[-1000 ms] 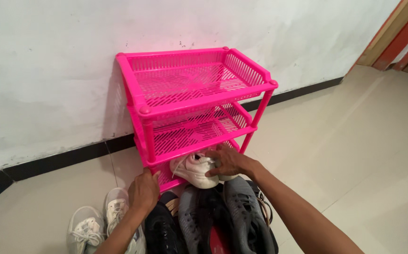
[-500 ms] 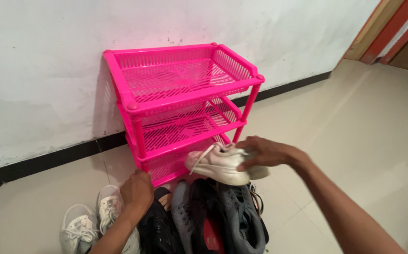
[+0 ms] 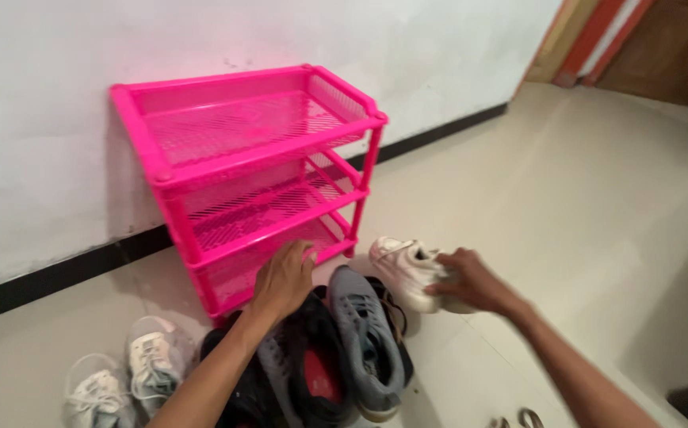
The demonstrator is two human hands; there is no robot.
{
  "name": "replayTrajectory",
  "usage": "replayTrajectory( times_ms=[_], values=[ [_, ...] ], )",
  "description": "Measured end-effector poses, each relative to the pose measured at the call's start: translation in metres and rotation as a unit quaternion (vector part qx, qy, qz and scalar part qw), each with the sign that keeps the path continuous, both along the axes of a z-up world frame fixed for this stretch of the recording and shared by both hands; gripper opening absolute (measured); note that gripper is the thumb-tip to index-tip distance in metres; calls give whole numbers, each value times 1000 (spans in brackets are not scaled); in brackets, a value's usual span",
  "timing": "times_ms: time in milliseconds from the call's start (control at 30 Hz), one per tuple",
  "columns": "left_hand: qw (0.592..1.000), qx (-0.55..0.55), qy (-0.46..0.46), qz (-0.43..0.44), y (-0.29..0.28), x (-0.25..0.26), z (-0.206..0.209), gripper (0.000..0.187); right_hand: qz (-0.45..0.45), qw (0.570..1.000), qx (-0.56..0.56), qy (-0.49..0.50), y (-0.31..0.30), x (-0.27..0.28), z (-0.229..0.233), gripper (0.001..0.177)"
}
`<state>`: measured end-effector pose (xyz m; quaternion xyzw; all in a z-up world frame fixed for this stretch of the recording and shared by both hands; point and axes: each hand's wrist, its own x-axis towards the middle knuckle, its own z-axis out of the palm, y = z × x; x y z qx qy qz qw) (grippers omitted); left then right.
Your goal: The person removes several pairs of shoes from a pink three-tier plastic shoe rack and places them on the floor. Then, using a cloth, the person wipes each shelf and the frame of the rack.
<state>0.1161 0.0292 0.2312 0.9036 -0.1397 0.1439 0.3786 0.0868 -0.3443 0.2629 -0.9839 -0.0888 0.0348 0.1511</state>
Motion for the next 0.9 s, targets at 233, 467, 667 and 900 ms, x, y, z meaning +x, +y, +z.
replayTrajectory(
  times_ms=[233, 467, 667, 900],
  values=[
    [999, -15, -47, -16, -37, 20, -10, 37, -94, 987, 26, -124, 34, -14, -85, 61],
    [1000, -1, -12, -29, -49, 18, -15, 38, -92, 988, 54, -114, 21, -7, -114, 59],
    [999, 12, -2, -42, -54, 21, -9, 38, -81, 990, 113, -5, 4, -3, -122, 54],
    [999, 14, 19, -47, -51, 18, -13, 39, -65, 977, 200, -28, -2, -9, -126, 63]
  ],
)
